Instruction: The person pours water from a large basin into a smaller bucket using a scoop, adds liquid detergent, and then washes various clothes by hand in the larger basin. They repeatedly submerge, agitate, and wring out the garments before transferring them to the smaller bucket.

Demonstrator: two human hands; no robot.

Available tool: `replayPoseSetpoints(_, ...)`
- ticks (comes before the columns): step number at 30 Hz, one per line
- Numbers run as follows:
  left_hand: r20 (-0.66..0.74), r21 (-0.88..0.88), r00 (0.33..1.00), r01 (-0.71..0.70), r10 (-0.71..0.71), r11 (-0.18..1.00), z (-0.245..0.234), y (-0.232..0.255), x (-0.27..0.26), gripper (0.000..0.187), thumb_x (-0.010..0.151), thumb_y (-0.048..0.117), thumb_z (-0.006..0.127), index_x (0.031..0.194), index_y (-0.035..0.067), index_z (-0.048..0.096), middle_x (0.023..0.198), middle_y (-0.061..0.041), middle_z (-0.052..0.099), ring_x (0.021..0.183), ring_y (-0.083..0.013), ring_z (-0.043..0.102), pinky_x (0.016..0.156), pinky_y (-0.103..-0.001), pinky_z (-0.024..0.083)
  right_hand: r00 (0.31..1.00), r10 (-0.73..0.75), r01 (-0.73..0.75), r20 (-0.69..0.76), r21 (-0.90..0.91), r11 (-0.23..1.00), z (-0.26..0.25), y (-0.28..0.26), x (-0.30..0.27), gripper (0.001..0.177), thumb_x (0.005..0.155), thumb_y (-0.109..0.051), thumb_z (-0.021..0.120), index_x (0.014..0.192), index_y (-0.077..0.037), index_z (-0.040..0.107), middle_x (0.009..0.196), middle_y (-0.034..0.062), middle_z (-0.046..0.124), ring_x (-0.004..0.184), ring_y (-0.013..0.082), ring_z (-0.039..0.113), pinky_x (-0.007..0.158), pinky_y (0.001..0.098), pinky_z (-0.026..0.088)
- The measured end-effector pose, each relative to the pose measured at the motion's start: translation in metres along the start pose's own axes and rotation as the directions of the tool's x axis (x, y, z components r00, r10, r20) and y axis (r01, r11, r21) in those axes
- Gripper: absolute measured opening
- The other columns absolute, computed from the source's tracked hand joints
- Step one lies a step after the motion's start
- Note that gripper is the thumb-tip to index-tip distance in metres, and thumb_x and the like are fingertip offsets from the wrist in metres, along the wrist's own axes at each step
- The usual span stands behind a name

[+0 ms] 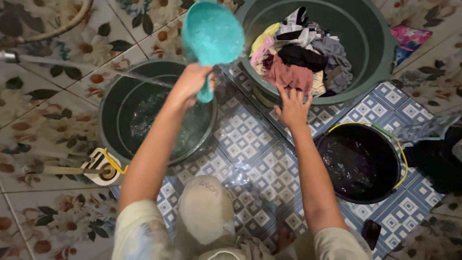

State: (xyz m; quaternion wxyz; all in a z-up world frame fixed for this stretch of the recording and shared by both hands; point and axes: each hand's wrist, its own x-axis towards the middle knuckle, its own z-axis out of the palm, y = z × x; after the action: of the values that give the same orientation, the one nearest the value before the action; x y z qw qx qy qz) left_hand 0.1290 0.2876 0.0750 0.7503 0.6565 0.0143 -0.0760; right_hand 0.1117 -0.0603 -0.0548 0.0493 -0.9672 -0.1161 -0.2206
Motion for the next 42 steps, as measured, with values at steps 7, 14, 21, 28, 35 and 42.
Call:
replayPoseSetpoints(7,-0.178,0.858,0.749,-0.2,0.639,0.473,0.09,-0.015,0.141,0.02,0.097,0.016,0.058,0.1,-0.004,0.056,0.085,-0.031,0.071,0.083,-0.0468,0.07,0.072,-0.055,0.055,1.0,0.017,-0.016,-0.014,0.013,1.0,-0.005,-0.002,-0.002,0.094,0.069,-0.039,0.087,0.154,-0.033,0.045,0.121,0.009,0.056,0.122,0.0312,0.052,0.112,0.066,0.024)
replayPoseSetpoints(14,-0.004,0.938,0.71,-0.241,0.704,0.249,0.141,-0.022,0.142,0.02,0.093,0.006,0.05,0.112,-0.001,0.051,0.098,-0.024,0.069,0.085,-0.0451,0.071,0.069,-0.053,0.058,0.999,0.034,-0.034,0.029,-0.002,0.999,-0.003,-0.003,0.0,0.097,0.069,-0.039,0.088,0.156,-0.035,0.043,0.121,0.0096,0.056,0.121,0.0307,0.052,0.113,0.0667,0.023)
replayPoseSetpoints(21,0.067,0.907,0.718,-0.333,0.693,0.257,0.105,-0.026,0.027,0.033,0.098,0.009,0.047,0.13,0.001,0.049,0.105,-0.027,0.067,0.083,-0.0478,0.069,0.069,-0.059,0.054,0.998,0.02,-0.02,0.053,-0.005,1.0,-0.002,0.0,0.001,0.098,0.07,-0.038,0.087,0.156,-0.035,0.041,0.127,0.0103,0.055,0.125,0.0317,0.051,0.112,0.0659,0.023)
replayPoseSetpoints(28,-0.332,0.942,0.881,0.289,0.338,0.172,-0.019,-0.067,-0.151,0.039,0.101,0.013,0.046,0.136,-0.003,0.045,0.113,-0.027,0.064,0.081,-0.047,0.071,0.069,-0.056,0.057,0.998,0.012,-0.011,0.054,-0.013,1.0,0.004,0.006,0.0,0.098,0.071,-0.038,0.086,0.158,-0.034,0.041,0.128,0.0142,0.053,0.126,0.0338,0.049,0.112,0.066,0.023)
replayPoseSetpoints(35,-0.385,0.922,0.915,0.388,0.118,-0.004,-0.143,-0.216,-0.097,0.025,0.095,0.015,0.059,0.111,-0.003,0.066,0.103,-0.025,0.07,0.087,-0.039,0.071,0.073,-0.048,0.059,0.998,0.016,-0.016,0.057,0.002,1.0,0.008,0.011,-0.002,0.097,0.073,-0.036,0.085,0.16,-0.033,0.042,0.126,0.0128,0.053,0.125,0.033,0.05,0.114,0.0661,0.023)
replayPoseSetpoints(42,-0.234,0.344,0.784,0.62,-0.575,0.706,-0.197,-0.275,-0.044,0.02,0.099,0.018,0.058,0.102,-0.002,0.061,0.082,-0.013,0.064,0.067,-0.0215,0.059,0.06,-0.036,0.053,0.998,0.013,-0.014,0.062,0.015,1.0,0.008,0.011,-0.002,0.094,0.075,-0.038,0.086,0.158,-0.033,0.044,0.125,0.0119,0.053,0.125,0.0335,0.049,0.114,0.0662,0.022)
